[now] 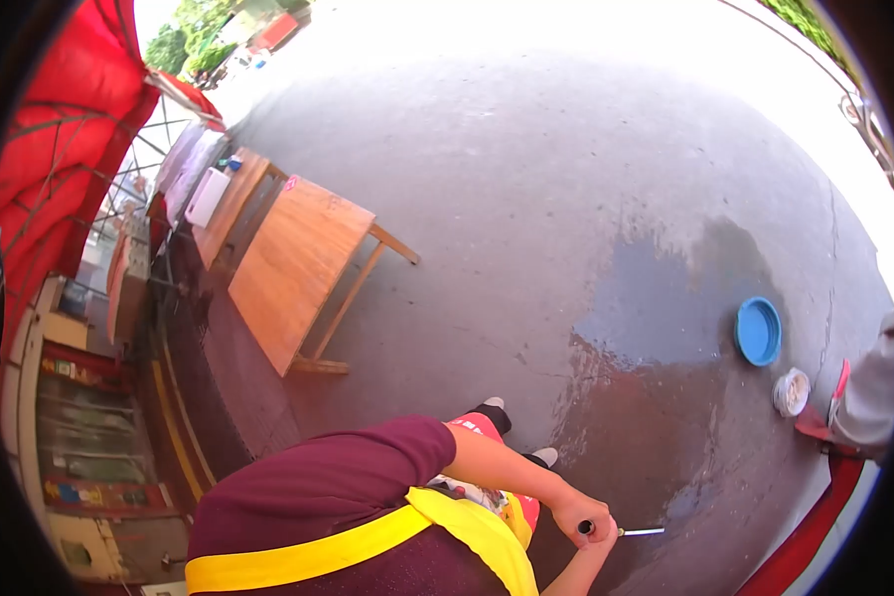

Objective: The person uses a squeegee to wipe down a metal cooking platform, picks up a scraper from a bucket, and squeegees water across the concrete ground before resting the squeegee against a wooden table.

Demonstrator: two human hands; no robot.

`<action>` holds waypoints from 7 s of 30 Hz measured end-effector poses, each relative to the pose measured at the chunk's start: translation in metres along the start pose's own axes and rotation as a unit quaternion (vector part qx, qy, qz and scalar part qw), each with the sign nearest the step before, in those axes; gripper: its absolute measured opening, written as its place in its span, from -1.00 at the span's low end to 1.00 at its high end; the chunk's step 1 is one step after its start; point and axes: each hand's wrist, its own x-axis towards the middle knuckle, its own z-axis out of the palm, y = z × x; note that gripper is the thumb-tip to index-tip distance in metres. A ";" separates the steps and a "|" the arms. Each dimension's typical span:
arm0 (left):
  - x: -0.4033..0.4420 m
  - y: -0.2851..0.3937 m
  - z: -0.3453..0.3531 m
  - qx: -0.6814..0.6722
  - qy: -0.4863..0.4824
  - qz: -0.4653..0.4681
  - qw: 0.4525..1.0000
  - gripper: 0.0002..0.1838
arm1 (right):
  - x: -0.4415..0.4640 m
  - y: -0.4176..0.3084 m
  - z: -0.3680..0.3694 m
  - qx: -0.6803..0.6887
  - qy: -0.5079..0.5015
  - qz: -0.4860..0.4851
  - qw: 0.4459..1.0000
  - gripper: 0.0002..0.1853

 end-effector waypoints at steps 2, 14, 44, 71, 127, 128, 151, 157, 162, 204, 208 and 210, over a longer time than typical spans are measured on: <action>-0.002 0.008 -0.032 -0.010 0.043 -0.003 0.999 -0.80 | 0.008 0.000 0.038 -0.030 -0.003 0.006 1.000 -0.70; -0.130 0.171 -0.392 0.095 0.106 -0.040 0.989 -0.72 | -0.005 0.019 0.420 -0.136 -0.140 0.021 0.980 -0.76; -0.168 0.163 -0.401 -0.066 0.111 -0.090 0.988 -0.76 | -0.074 0.089 0.435 0.046 -0.062 0.122 0.990 -0.82; -0.070 0.241 -0.592 0.041 0.059 0.026 0.997 -0.72 | -0.110 -0.025 0.632 0.095 -0.232 -0.016 0.968 -0.80; -0.454 0.399 -0.793 0.313 0.643 -0.115 0.689 -0.75 | -0.050 0.066 0.864 -0.435 -0.148 -0.016 0.888 -0.78; -0.450 0.406 -0.792 0.325 0.648 -0.100 0.681 -0.75 | -0.053 0.064 0.868 -0.439 -0.138 -0.037 0.887 -0.77; -0.698 0.495 -0.650 0.188 0.874 0.219 0.390 -0.74 | -0.050 0.137 0.932 -0.646 -0.230 -0.152 0.712 -0.83; -0.788 0.496 -0.600 0.188 0.882 0.240 0.359 -0.76 | -0.150 0.209 0.971 -0.650 -0.312 -0.160 0.674 -0.80; -0.884 0.466 -0.559 0.159 0.917 0.207 0.303 -0.82 | -0.158 0.239 0.967 -0.710 -0.303 -0.157 0.616 -0.81; -0.969 0.406 -0.450 -0.064 0.980 0.187 0.026 -0.81 | -0.173 0.254 0.956 -0.763 -0.243 -0.201 0.564 -0.79; -0.942 0.414 -0.434 -0.041 0.986 0.157 0.047 -0.35 | -0.209 0.265 0.954 -0.776 -0.266 -0.224 0.526 -0.80; -0.935 0.410 -0.424 -0.057 0.987 0.149 -0.005 -0.23 | -0.210 0.268 0.957 -0.776 -0.269 -0.220 0.527 -0.80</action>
